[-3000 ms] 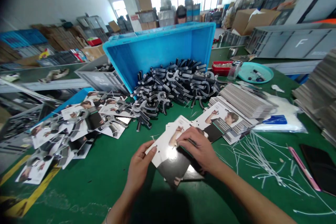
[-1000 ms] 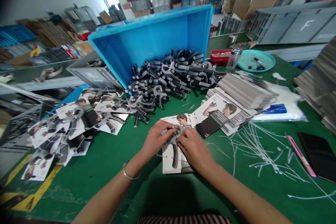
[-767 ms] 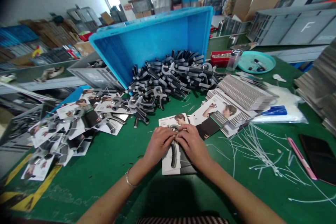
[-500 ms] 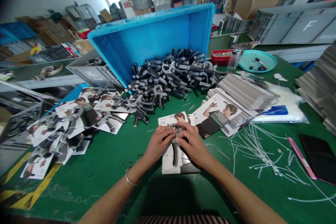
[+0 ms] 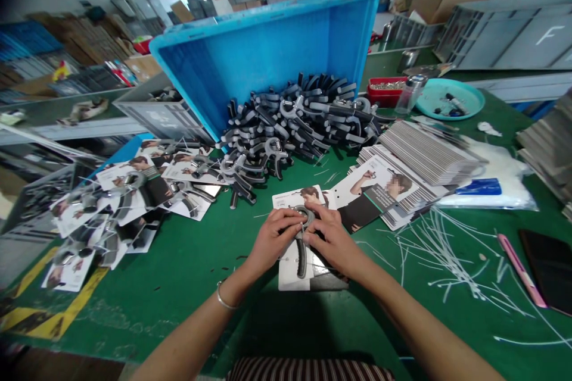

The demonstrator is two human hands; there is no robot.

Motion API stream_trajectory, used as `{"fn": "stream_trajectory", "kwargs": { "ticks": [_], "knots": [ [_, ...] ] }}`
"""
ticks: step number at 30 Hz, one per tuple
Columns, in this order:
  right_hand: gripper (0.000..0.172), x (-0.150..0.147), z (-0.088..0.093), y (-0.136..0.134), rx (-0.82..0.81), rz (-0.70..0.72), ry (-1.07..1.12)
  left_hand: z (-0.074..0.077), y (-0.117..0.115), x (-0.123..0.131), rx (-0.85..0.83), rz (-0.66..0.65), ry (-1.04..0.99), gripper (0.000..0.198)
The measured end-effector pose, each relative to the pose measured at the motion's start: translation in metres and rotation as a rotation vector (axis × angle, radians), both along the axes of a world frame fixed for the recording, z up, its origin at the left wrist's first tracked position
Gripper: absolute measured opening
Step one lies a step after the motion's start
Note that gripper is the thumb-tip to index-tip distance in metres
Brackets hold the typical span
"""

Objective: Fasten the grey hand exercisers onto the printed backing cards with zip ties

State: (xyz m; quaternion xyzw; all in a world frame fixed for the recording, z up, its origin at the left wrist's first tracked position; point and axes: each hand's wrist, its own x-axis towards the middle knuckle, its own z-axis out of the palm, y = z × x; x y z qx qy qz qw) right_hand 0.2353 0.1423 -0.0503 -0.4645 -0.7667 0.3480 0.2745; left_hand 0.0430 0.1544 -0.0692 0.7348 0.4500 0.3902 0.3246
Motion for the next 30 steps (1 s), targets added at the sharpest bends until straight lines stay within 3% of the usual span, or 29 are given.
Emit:
{"fn": "stream_trajectory", "kwargs": {
  "ticks": [19,30],
  "knots": [
    [0.025,-0.002,-0.0012,0.0046,-0.017,-0.009,-0.007,-0.0019,-0.0034,-0.0014,0.068,-0.023,-0.017,0.019],
    [0.026,0.0004,0.0037,0.0066,-0.018,0.054,-0.037,0.0022,0.0001,-0.0008,0.011,-0.02,-0.032,0.017]
  ]
}}
